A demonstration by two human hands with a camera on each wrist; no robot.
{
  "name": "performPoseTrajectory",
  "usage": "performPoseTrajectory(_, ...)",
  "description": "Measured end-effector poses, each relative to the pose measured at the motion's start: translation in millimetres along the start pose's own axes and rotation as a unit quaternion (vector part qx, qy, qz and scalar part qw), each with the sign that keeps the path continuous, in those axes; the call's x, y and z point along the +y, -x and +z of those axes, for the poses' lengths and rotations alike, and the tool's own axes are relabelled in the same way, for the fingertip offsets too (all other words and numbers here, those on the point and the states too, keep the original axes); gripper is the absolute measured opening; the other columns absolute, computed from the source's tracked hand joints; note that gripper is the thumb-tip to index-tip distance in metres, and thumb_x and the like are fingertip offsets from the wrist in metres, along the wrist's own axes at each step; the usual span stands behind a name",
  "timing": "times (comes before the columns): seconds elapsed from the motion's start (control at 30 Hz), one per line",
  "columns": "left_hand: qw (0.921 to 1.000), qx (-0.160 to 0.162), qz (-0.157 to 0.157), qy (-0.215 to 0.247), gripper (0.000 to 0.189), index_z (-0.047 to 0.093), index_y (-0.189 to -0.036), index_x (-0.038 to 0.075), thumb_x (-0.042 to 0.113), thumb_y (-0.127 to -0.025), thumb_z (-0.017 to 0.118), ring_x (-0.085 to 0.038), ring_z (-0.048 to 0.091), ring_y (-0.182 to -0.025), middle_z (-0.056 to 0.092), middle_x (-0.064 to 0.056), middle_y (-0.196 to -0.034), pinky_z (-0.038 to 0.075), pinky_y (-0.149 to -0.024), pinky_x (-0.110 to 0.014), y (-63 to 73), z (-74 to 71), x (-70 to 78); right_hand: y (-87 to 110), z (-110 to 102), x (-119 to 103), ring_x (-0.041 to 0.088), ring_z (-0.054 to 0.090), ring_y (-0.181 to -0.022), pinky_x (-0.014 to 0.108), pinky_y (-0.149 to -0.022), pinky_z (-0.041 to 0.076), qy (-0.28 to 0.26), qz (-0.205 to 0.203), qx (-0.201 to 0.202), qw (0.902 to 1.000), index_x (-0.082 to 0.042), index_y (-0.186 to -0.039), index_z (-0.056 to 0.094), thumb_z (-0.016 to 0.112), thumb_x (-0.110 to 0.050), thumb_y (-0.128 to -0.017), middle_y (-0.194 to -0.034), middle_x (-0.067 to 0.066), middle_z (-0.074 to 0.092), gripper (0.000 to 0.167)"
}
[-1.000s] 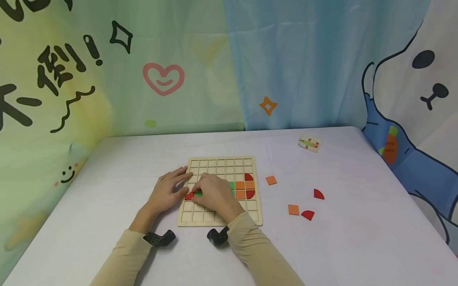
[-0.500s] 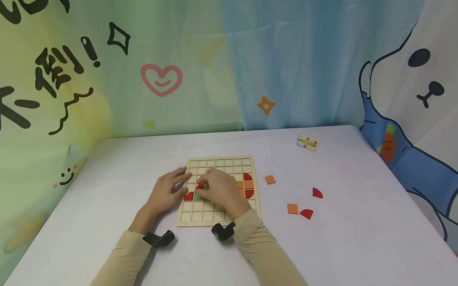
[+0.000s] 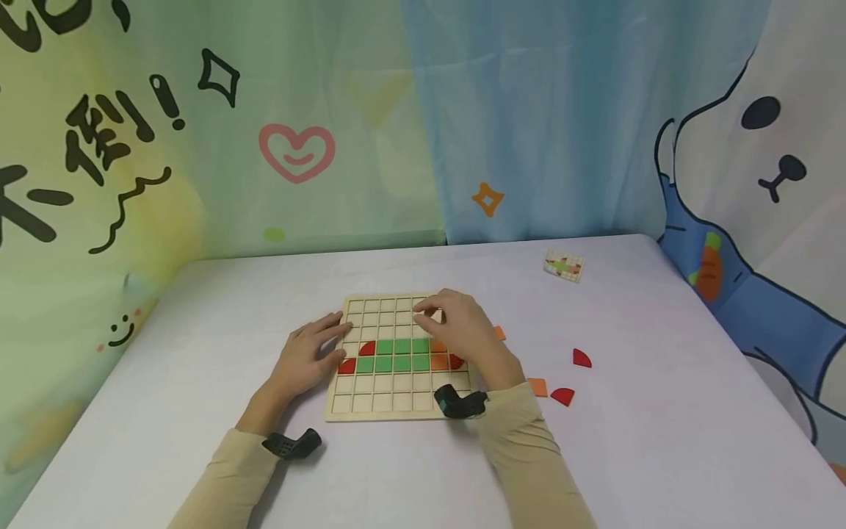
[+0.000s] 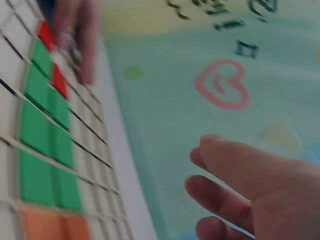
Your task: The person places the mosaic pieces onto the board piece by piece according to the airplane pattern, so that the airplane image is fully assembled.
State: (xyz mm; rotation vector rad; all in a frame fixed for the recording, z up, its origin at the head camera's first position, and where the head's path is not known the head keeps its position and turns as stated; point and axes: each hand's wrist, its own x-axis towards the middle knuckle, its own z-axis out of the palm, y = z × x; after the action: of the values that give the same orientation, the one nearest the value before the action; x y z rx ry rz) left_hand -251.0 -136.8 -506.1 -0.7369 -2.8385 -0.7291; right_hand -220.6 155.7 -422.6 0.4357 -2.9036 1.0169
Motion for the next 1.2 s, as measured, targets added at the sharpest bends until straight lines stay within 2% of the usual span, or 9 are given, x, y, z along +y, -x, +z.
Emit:
performPoseTrajectory(0.2, 1.0000, -0.002, -0.004, 0.000, 0.049, 0.056, -0.134, 0.017, 0.042, -0.092, 0.050, -0.025, 0.036, -0.140, 0.044, -0.005, -0.148, 0.025, -0.114, -0.052, 0.4, -1.6, 1.4, 12.9, -36.9, 23.7, 0.019, 0.053, -0.081, 0.028, -0.060, 0.044, -0.009, 0.052, 0.034, 0.9980, -0.015, -0.117, 0.067, 0.062, -0.030, -0.092, -0.107, 0.006, 0.065, 0.030)
performPoseTrajectory(0.33, 1.0000, -0.002, -0.006, -0.003, 0.050, 0.055, -0.134, 0.018, 0.042, -0.091, 0.050, -0.025, 0.036, -0.140, 0.044, -0.005, -0.148, 0.026, -0.114, -0.052, 1.2, -2.4, 0.4, 25.6, -56.2, 41.7, 0.021, 0.052, -0.090, 0.029, -0.066, 0.043, -0.005, 0.087, 0.052, 0.9948, -0.014, -0.122, 0.064, 0.063, -0.034, -0.091, -0.110, 0.008, 0.064, 0.036)
performPoseTrajectory(0.53, 1.0000, -0.003, -0.008, 0.001, 0.049, 0.055, -0.134, 0.017, 0.035, -0.089, 0.054, -0.025, 0.036, -0.140, 0.044, -0.005, -0.148, 0.026, -0.113, -0.052, 3.1, -5.2, 1.0, 42.5, -72.6, 60.9, 0.023, 0.049, -0.092, 0.029, -0.067, 0.042, -0.009, 0.130, 0.038, 0.9907, -0.016, -0.126, 0.061, 0.066, -0.036, -0.088, -0.112, 0.011, 0.061, 0.043)
performPoseTrajectory(0.73, 1.0000, -0.003, -0.006, 0.000, 0.049, 0.056, -0.134, 0.017, 0.031, -0.087, 0.057, -0.025, 0.037, -0.139, 0.044, -0.006, -0.148, 0.026, -0.113, -0.053, 2.5, -4.2, 1.7, 46.6, -69.2, 83.9, 0.022, 0.046, -0.090, 0.028, -0.064, 0.037, -0.015, 0.150, 0.003, 0.9886, -0.017, -0.128, 0.060, 0.069, -0.032, -0.087, -0.105, 0.010, 0.058, 0.045)
performPoseTrajectory(0.9, 1.0000, -0.002, -0.005, 0.000, 0.048, 0.056, -0.134, 0.017, 0.033, -0.088, 0.055, -0.025, 0.037, -0.139, 0.045, -0.005, -0.147, 0.027, -0.113, -0.052, 1.3, -1.6, 2.1, 44.7, -57.2, 104.4, 0.022, 0.045, -0.089, 0.028, -0.067, 0.038, -0.029, 0.160, -0.019, 0.9865, -0.016, -0.127, 0.062, 0.070, -0.028, -0.086, -0.114, 0.013, 0.058, 0.043)
performPoseTrajectory(1.07, 1.0000, 0.000, -0.005, -0.004, 0.048, 0.056, -0.134, 0.018, 0.033, -0.088, 0.055, -0.024, 0.038, -0.139, 0.045, -0.005, -0.147, 0.027, -0.113, -0.052, 1.0, 0.0, 0.9, 43.8, -44.6, 115.2, 0.023, 0.045, -0.093, 0.030, -0.074, 0.039, -0.044, 0.182, -0.030, 0.9819, -0.019, -0.125, 0.063, 0.070, -0.027, -0.086, -0.118, 0.011, 0.057, 0.040)
performPoseTrajectory(1.2, 1.0000, 0.001, -0.005, -0.003, 0.049, 0.056, -0.134, 0.018, 0.033, -0.088, 0.056, -0.024, 0.037, -0.139, 0.045, -0.005, -0.148, 0.027, -0.113, -0.052, 1.0, 0.2, 0.0, 44.9, -38.7, 116.2, 0.025, 0.046, -0.104, 0.037, -0.086, 0.042, -0.062, 0.195, -0.041, 0.9780, -0.020, -0.125, 0.062, 0.070, -0.028, -0.086, -0.123, 0.009, 0.055, 0.040)
